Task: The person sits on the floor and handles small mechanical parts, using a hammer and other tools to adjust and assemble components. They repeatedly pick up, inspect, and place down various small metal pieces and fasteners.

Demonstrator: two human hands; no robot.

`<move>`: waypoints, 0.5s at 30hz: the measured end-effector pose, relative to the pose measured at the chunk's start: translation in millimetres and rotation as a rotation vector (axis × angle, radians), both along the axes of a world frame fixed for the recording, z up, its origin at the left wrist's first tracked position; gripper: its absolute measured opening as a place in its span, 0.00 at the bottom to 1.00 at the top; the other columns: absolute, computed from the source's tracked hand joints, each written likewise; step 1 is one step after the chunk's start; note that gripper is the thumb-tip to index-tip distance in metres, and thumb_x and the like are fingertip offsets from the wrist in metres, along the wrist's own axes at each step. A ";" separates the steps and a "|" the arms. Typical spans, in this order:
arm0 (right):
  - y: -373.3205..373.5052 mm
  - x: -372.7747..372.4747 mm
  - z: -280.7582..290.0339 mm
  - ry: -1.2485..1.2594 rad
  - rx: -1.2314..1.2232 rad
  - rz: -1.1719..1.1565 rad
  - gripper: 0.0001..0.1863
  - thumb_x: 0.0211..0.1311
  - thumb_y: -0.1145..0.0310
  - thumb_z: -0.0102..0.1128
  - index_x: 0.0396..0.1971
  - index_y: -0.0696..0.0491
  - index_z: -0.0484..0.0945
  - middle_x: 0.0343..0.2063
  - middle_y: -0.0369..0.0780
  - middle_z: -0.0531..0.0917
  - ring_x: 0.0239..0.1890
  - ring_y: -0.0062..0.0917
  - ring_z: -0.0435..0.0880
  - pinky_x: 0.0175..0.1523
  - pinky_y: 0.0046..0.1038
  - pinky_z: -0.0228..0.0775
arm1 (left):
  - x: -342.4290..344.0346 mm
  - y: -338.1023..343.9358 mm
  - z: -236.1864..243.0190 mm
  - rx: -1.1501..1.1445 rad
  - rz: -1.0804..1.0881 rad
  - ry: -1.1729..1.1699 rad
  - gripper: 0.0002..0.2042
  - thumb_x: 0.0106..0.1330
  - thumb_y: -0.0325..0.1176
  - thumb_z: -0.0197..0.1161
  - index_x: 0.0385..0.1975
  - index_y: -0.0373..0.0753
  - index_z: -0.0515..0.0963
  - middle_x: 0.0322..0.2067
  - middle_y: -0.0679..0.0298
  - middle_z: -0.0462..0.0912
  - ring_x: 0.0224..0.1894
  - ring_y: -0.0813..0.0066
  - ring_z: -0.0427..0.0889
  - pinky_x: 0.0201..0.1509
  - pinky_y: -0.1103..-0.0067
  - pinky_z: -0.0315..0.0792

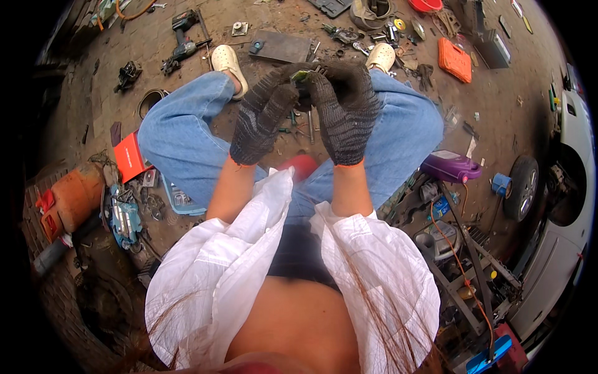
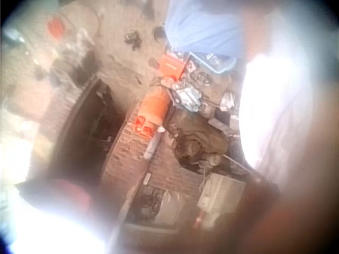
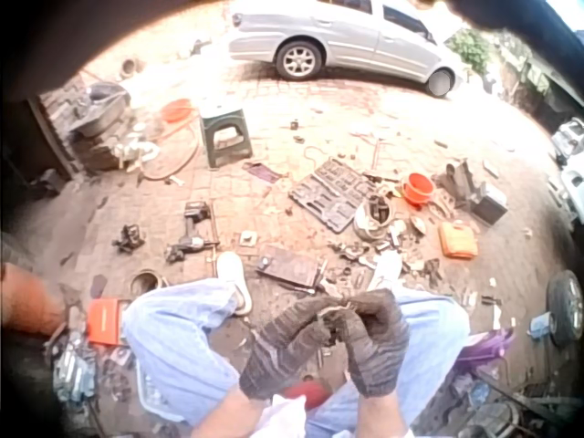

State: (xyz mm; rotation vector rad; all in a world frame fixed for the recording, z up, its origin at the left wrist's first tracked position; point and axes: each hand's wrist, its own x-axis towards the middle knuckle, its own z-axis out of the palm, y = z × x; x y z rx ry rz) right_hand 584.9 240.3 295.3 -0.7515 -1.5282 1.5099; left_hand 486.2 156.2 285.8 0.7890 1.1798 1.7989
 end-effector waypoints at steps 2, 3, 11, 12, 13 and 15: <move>-3.2 -2.4 1.7 -0.014 0.099 -0.020 0.08 0.51 0.79 0.59 0.33 0.60 0.73 0.32 0.38 0.77 0.34 0.18 0.75 0.40 0.20 0.69 | 2.5 0.9 -6.1 -0.005 0.064 0.157 0.16 0.61 0.31 0.57 0.48 0.31 0.70 0.39 0.61 0.77 0.39 0.79 0.76 0.42 0.82 0.72; -3.8 -2.1 2.9 0.003 0.104 -0.006 0.09 0.51 0.78 0.59 0.34 0.60 0.74 0.32 0.38 0.77 0.33 0.18 0.75 0.39 0.20 0.69 | 2.7 -0.7 -10.9 -0.041 0.092 0.212 0.16 0.61 0.30 0.57 0.47 0.31 0.70 0.38 0.62 0.77 0.38 0.80 0.76 0.41 0.83 0.72; -0.7 3.2 11.9 0.066 0.049 0.082 0.09 0.55 0.73 0.56 0.35 0.60 0.75 0.31 0.38 0.77 0.30 0.17 0.75 0.33 0.18 0.69 | -3.6 -5.5 4.7 -0.044 0.043 0.379 0.13 0.61 0.30 0.58 0.43 0.31 0.73 0.32 0.64 0.79 0.31 0.83 0.76 0.34 0.85 0.72; -1.3 4.2 12.3 0.057 0.014 0.085 0.08 0.55 0.73 0.56 0.34 0.60 0.75 0.30 0.38 0.77 0.28 0.17 0.75 0.32 0.17 0.69 | -4.7 -7.2 4.5 -0.070 0.028 0.357 0.14 0.61 0.30 0.58 0.44 0.31 0.73 0.32 0.64 0.79 0.30 0.83 0.75 0.32 0.85 0.72; -1.8 5.1 12.5 0.049 -0.020 0.088 0.08 0.56 0.73 0.55 0.34 0.60 0.75 0.30 0.37 0.77 0.27 0.16 0.75 0.30 0.17 0.68 | -5.1 -8.2 4.4 -0.096 0.012 0.335 0.14 0.60 0.30 0.58 0.44 0.31 0.73 0.31 0.64 0.79 0.29 0.84 0.75 0.31 0.86 0.71; -4.4 6.0 12.7 0.039 -0.079 0.075 0.08 0.56 0.72 0.55 0.34 0.60 0.75 0.28 0.37 0.77 0.24 0.15 0.74 0.27 0.16 0.67 | -3.8 -9.4 3.6 -0.111 0.012 0.243 0.15 0.56 0.29 0.60 0.42 0.31 0.73 0.33 0.58 0.79 0.33 0.71 0.77 0.37 0.80 0.71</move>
